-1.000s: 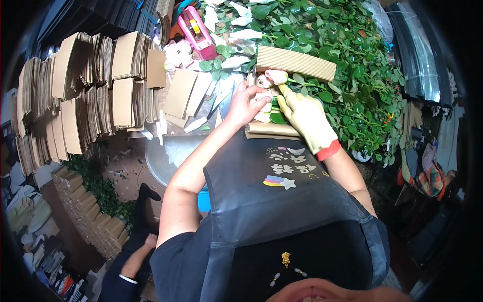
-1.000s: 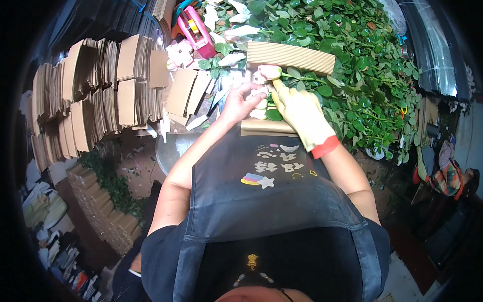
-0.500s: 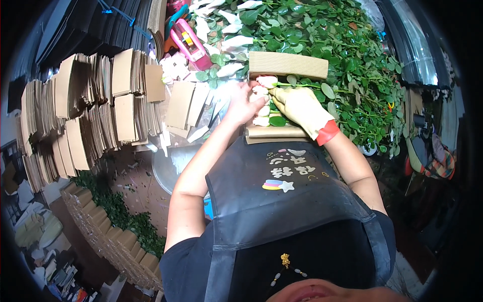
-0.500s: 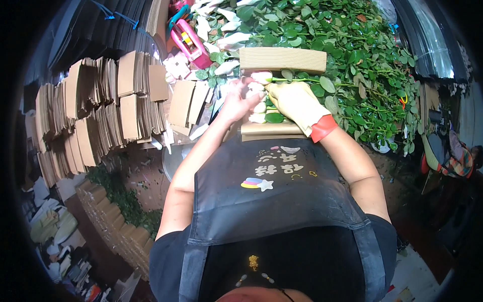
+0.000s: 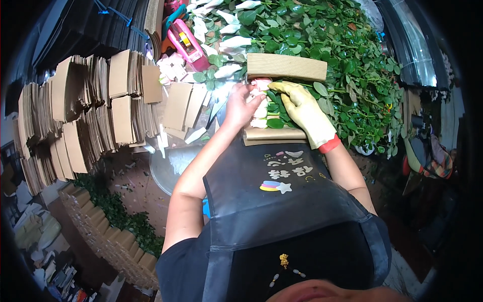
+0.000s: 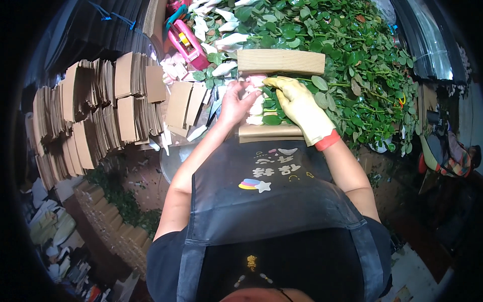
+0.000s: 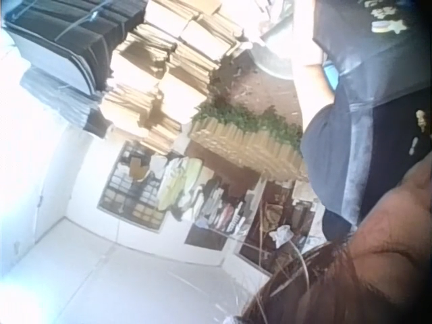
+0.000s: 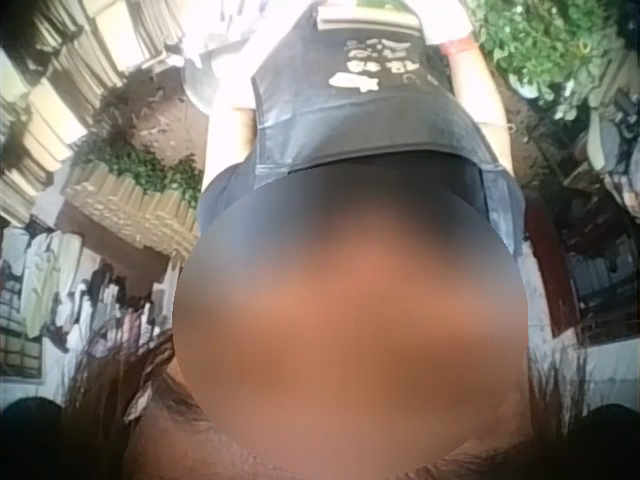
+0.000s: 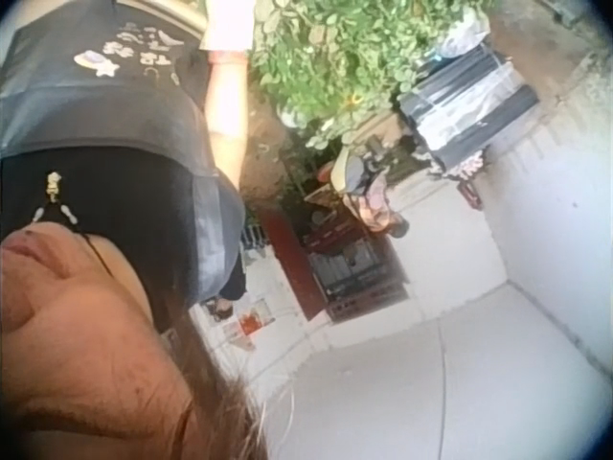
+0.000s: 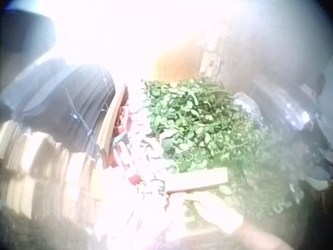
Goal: The person places a bunch of roses into a cardboard sleeve, folds the cardboard over the flowers, and uses a handheld stapler to secure the wrap.
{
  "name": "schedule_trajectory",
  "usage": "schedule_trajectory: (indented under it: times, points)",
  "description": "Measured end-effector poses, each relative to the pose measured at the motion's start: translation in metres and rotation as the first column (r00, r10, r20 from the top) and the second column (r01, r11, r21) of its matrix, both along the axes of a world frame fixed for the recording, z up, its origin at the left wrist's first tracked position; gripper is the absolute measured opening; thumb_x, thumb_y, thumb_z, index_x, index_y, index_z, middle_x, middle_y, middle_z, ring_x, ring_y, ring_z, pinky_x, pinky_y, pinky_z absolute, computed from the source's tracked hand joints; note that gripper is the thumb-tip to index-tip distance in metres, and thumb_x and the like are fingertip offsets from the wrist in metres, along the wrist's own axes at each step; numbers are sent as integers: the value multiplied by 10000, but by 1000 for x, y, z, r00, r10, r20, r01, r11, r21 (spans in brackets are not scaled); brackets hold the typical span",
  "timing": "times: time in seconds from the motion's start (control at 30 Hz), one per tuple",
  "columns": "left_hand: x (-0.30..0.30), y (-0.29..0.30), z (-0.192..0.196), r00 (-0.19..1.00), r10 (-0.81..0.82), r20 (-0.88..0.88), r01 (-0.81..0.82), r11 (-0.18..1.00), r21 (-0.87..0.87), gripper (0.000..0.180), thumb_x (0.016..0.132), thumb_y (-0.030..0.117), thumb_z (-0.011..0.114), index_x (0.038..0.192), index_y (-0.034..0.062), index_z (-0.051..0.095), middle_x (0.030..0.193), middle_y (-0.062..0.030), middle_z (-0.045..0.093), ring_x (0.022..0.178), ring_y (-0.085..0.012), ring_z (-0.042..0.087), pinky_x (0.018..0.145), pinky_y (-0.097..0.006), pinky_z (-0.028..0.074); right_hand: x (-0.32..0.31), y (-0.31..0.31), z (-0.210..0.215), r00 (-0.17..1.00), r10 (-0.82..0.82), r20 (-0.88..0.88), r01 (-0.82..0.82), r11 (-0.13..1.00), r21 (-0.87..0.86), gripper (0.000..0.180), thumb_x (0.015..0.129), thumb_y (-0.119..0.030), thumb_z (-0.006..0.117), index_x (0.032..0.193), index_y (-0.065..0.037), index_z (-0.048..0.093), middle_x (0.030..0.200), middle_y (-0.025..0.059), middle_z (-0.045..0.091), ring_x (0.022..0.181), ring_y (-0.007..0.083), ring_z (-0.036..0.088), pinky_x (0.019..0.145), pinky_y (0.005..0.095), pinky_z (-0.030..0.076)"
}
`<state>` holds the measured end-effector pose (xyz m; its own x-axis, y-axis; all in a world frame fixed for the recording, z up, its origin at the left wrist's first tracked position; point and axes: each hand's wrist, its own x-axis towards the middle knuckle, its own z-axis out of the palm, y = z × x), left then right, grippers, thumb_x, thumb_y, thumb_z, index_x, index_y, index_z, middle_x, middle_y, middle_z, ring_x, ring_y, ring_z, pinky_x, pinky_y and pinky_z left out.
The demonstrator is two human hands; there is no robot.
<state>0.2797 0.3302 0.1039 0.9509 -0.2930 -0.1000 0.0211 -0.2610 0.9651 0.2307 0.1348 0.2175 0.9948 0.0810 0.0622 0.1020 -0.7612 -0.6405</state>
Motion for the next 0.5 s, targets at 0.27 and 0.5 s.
schedule_trajectory:
  times: [0.27, 0.5]
  points:
    - [-4, 4, -1, 1000, -3, 26, 3, 1000, 20, 429, 822, 230, 877, 1153, -1, 731, 1156, -181, 651, 1083, -351, 651, 945, -420, 529, 11, 24, -4, 995, 67, -78, -99, 832, -545, 254, 958, -201, 613, 1185, -144, 712, 928, 95, 713, 826, 296, 732, 719, 446, 585]
    - [0, -2, 2, 997, -54, 61, 48, 994, 96, 471, 847, 241, 860, 1174, -58, 700, 1155, -200, 641, 1095, -353, 647, 970, -407, 521, 22, 12, -23, 992, 88, -90, -120, 881, -458, 229, 933, -232, 628, 1114, -149, 740, 902, 117, 733, 788, 334, 725, 721, 483, 566]
